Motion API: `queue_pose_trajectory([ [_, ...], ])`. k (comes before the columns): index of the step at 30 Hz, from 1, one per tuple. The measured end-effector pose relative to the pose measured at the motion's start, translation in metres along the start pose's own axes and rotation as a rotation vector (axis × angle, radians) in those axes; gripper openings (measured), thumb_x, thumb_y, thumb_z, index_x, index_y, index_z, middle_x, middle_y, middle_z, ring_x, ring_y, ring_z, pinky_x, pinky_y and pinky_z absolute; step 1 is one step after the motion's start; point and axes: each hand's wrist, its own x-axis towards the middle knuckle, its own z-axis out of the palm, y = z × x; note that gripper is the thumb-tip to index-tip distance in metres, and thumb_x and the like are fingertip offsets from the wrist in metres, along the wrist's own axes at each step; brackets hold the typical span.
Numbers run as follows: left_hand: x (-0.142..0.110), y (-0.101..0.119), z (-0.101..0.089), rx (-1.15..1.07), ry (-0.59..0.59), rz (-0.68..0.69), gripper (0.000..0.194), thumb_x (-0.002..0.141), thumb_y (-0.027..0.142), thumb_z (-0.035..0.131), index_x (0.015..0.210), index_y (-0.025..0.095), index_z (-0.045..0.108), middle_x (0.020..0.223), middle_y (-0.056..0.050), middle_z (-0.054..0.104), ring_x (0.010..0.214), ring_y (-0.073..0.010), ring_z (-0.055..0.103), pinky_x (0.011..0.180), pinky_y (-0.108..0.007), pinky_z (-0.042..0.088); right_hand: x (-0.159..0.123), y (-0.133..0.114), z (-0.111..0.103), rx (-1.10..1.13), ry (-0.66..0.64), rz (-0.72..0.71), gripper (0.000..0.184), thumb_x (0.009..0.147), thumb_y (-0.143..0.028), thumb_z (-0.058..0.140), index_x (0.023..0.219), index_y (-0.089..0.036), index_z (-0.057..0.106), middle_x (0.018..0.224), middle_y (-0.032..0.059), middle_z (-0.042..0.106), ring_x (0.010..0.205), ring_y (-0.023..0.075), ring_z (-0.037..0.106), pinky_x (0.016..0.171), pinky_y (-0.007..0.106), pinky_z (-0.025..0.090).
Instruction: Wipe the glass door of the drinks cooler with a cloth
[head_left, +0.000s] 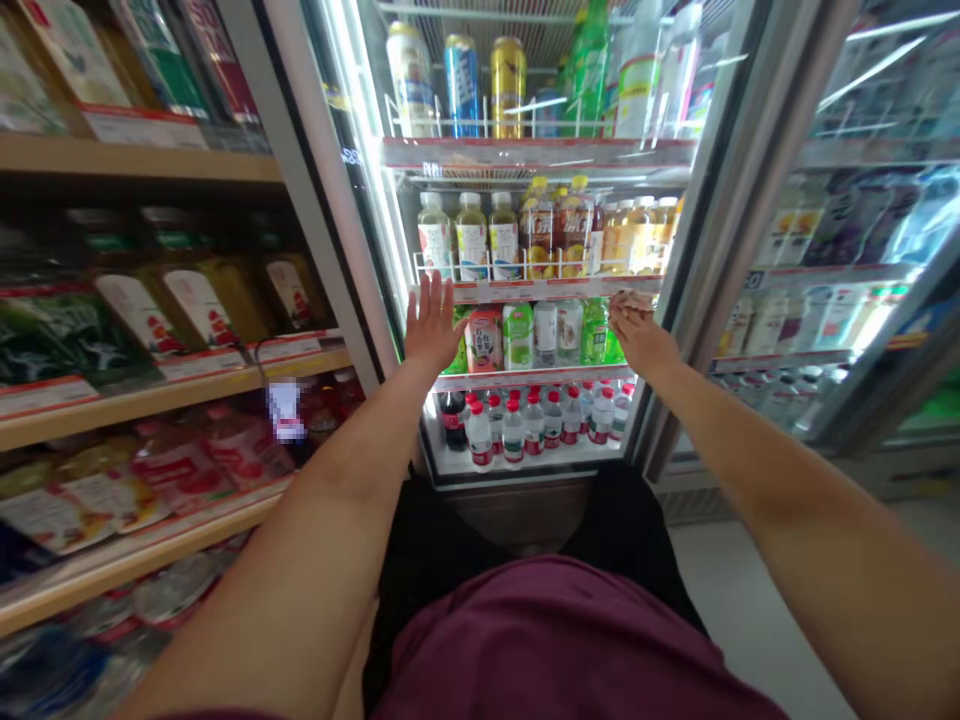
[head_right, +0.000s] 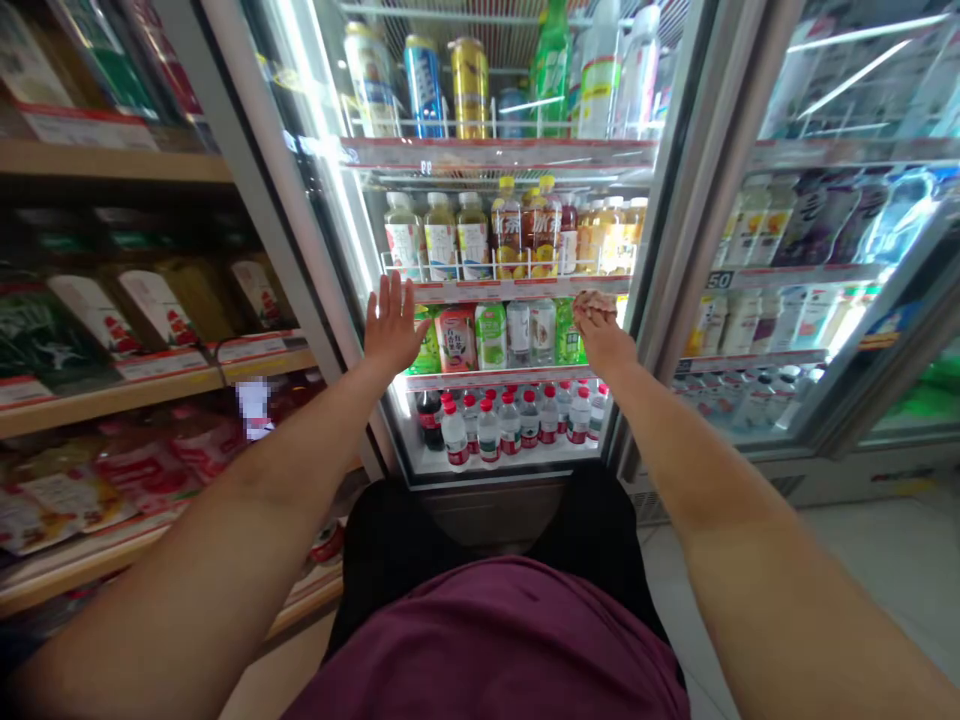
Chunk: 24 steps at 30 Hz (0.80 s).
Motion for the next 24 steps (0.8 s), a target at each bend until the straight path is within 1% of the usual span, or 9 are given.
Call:
queue_pose_trajectory([
  [4,0.000,0.000,0.000,-0.034,0.020,-0.003,0.076,0.102,0.051,0.047,0.165,0.014,0.024,0.172,-0.011,0.013,0.161,-0.0261,-0.002,0.131,-0.049,-0.005,-0.004,-0.002,0.003,0.022,-0.018,0.026,0.057,0.103,-0.030,0.028,0.157,-0.020,0.043,0.156,0.0135,0.049,0.143,0.0377,0.041,0.101,0.054,0.055],
  [9,-0.001,0.000,0.000,-0.010,0.008,0.012,0.076,0.102,0.047,0.047,0.165,0.012,0.023,0.172,-0.012,0.009,0.160,-0.0264,-0.004,0.130,-0.050,-0.005,-0.009,-0.003,0.007,0.023,-0.030,0.061,0.057,0.103,-0.030,0.031,0.158,-0.025,0.042,0.154,0.0126,0.052,0.143,0.0381,0.041,0.097,0.054,0.058],
  [14,-0.001,0.000,-0.001,-0.011,0.003,0.010,0.076,0.103,0.051,0.045,0.165,0.014,0.021,0.172,-0.012,0.009,0.160,-0.0258,-0.003,0.130,-0.051,-0.005,-0.017,-0.003,0.013,-0.001,-0.048,0.052,0.055,0.104,-0.028,0.029,0.157,-0.022,0.044,0.155,0.0129,0.050,0.142,0.0366,0.043,0.102,0.051,0.056],
  [19,-0.001,0.000,0.000,0.004,-0.004,0.007,0.076,0.102,0.046,0.047,0.165,0.012,0.021,0.172,-0.013,0.009,0.160,-0.0274,-0.004,0.130,-0.050,-0.006,-0.023,0.001,0.025,-0.022,-0.054,0.030,0.057,0.102,-0.021,0.029,0.157,-0.017,0.044,0.154,0.0154,0.051,0.139,0.0372,0.044,0.103,0.050,0.054],
  [24,-0.001,-0.002,0.003,-0.011,0.004,0.008,0.076,0.103,0.047,0.047,0.166,0.017,0.018,0.173,-0.011,0.008,0.160,-0.0261,-0.005,0.130,-0.051,-0.006,-0.029,0.003,0.037,-0.024,-0.077,0.033,0.058,0.101,-0.016,0.032,0.158,-0.015,0.041,0.154,0.0164,0.049,0.138,0.0366,0.044,0.103,0.049,0.053],
])
